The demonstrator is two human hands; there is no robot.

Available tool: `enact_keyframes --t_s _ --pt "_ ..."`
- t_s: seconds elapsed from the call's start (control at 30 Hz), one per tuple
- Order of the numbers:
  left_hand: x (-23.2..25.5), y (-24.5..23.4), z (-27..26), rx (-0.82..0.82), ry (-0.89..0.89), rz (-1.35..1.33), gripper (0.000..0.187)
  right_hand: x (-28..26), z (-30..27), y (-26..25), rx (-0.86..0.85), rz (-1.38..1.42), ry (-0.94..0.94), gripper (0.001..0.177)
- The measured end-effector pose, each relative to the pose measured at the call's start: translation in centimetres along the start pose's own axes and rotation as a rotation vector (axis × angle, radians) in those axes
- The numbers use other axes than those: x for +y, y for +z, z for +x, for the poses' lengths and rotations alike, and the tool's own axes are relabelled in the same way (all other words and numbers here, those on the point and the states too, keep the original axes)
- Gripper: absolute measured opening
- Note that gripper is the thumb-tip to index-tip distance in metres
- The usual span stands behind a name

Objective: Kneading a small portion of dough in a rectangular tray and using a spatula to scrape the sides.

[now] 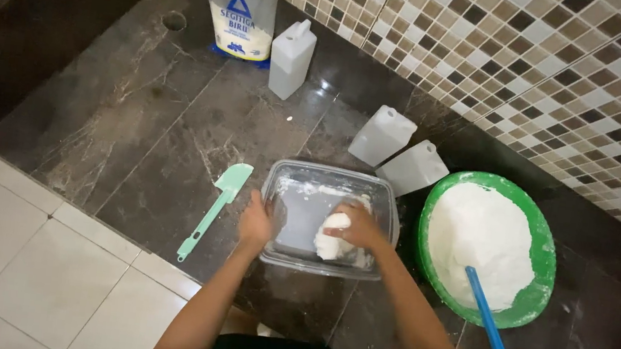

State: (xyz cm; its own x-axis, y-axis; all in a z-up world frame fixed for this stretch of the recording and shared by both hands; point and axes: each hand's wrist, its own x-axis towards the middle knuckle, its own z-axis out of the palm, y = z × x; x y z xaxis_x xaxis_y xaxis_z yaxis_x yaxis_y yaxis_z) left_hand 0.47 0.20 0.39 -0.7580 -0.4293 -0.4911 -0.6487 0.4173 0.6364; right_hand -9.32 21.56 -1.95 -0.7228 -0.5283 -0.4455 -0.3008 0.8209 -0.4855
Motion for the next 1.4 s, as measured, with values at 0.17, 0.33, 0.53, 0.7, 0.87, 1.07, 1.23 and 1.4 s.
enact_keyframes --t_s 0.17,0.33,0.53,0.7,0.87,1.07,1.23,1.4 --pt "-0.2 0.2 0.7 0.006 0.004 0.014 0.016 1.5 3.2 1.3 -0.118 0.348 -0.003 0.031" --pt "0.6 -0.4 0.1 -0.023 0.027 0.021 0.015 -3.7 1.9 -3.4 -0.452 0.434 0.079 0.065" --pt "-0.2 0.3 0.8 0.019 0.012 0.03 0.012 -2.9 -0.2 1.7 -0.224 -0.088 -0.063 0.038" --pt "-0.9 0.9 0.5 0.039 0.023 0.053 0.013 -1.3 -2.8 6.9 0.049 -0.05 -0.006 0.033" --pt "-0.4 0.8 0.7 0.048 0.042 0.067 0.012 -2.1 -0.2 10.8 0.526 -0.488 -0.378 0.02" --pt "-2.5 2.5 3.1 0.03 0.121 0.09 0.012 -2.6 4.3 9.6 0.712 -0.492 -0.711 0.014" --pt "-2.2 2.3 2.3 -0.005 0.055 0.085 0.011 -1.0 5.9 12.2 0.414 -0.484 -0.535 0.017" --pt "-2.6 2.7 2.6 0.038 -0.014 0.066 0.012 -3.9 3.0 7.6 0.392 -0.429 -0.431 0.017"
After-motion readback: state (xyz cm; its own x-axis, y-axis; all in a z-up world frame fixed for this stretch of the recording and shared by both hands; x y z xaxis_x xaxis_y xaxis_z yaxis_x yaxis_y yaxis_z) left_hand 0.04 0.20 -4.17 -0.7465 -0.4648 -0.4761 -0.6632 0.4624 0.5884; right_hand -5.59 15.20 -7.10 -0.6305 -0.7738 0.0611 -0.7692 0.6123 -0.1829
